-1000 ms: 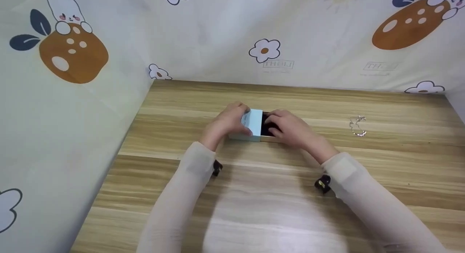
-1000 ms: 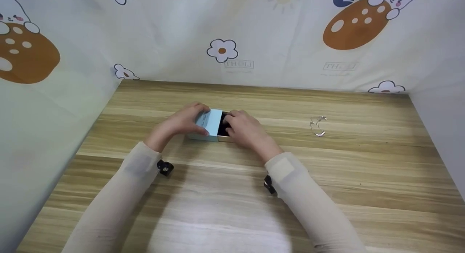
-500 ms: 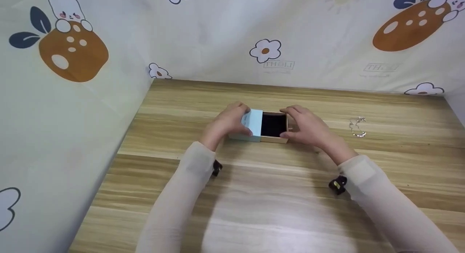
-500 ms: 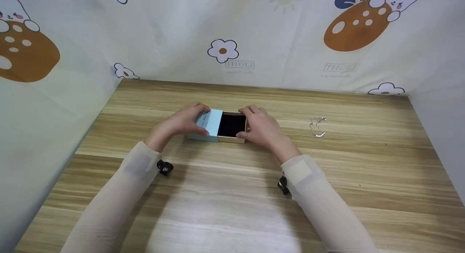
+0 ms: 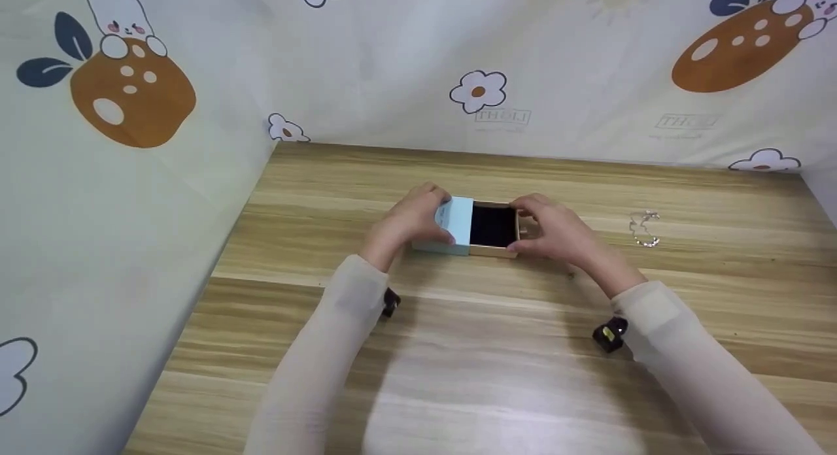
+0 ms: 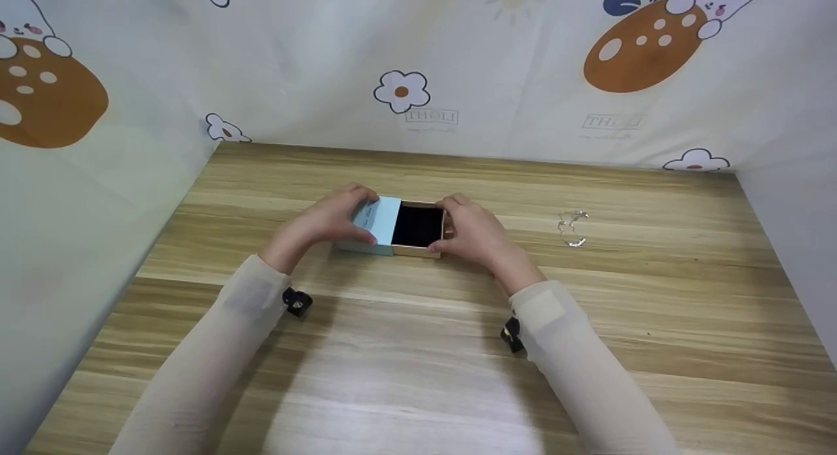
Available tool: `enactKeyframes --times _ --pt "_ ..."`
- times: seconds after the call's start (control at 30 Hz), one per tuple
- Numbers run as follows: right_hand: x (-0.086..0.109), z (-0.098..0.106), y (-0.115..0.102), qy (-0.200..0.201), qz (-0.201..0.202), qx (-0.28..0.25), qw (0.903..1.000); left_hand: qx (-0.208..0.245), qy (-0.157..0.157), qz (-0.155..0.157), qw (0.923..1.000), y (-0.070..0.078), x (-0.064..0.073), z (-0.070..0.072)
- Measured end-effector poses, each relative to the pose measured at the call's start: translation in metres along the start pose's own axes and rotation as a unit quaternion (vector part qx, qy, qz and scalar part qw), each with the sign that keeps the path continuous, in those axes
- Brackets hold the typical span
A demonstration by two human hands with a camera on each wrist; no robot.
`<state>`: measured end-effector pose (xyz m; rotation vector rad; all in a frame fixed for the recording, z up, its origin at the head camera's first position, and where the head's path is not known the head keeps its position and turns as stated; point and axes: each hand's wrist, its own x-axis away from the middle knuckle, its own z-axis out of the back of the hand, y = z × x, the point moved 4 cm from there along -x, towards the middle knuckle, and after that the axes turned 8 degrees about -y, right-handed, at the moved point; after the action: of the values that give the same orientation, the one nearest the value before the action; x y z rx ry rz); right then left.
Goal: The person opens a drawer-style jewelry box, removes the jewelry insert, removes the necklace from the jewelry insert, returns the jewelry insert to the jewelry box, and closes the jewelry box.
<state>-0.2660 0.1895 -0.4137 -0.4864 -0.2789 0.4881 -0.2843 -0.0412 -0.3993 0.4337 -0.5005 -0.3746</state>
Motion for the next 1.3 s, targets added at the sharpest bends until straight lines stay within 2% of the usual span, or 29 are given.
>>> enactKeyframes --times 0.53,0.7,0.77,0.83,0.97,1.13,1.2,1.3 --pt "-0.009 -0.006 -0.012 0.009 -0.009 -0.019 0.9997 0.006 0.003 -0.002 1.0 0.003 -0.001 0.0" --pt "-0.015 -0.012 -0.023 0.017 -0.012 -0.018 0.9996 0.001 0.003 -0.006 1.0 0.002 -0.001 0.0" --pt "-0.019 -0.016 -0.028 0.016 -0.018 -0.033 0.9992 -0.001 0.003 -0.008 1.0 0.001 -0.001 -0.001" --pt "-0.022 -0.021 -0.032 0.017 -0.02 -0.07 0.9972 -0.002 0.004 -0.009 0.9999 0.0 -0.001 -0.002" --pt "-0.026 -0.029 -0.039 0.011 -0.017 -0.174 0.9845 0.002 0.003 -0.008 1.0 -0.001 0.001 -0.005" --pt "-0.029 -0.035 -0.046 -0.012 0.018 -0.288 0.9572 0.005 0.001 -0.003 1.0 -0.003 0.002 -0.008" --pt "-0.03 -0.036 -0.048 -0.015 0.029 -0.317 0.9479 0.005 0.004 -0.004 1.0 -0.002 0.002 -0.008" --pt "-0.03 -0.036 -0.048 -0.014 0.036 -0.327 0.9442 0.003 0.003 -0.007 1.0 0.0 0.0 -0.007"
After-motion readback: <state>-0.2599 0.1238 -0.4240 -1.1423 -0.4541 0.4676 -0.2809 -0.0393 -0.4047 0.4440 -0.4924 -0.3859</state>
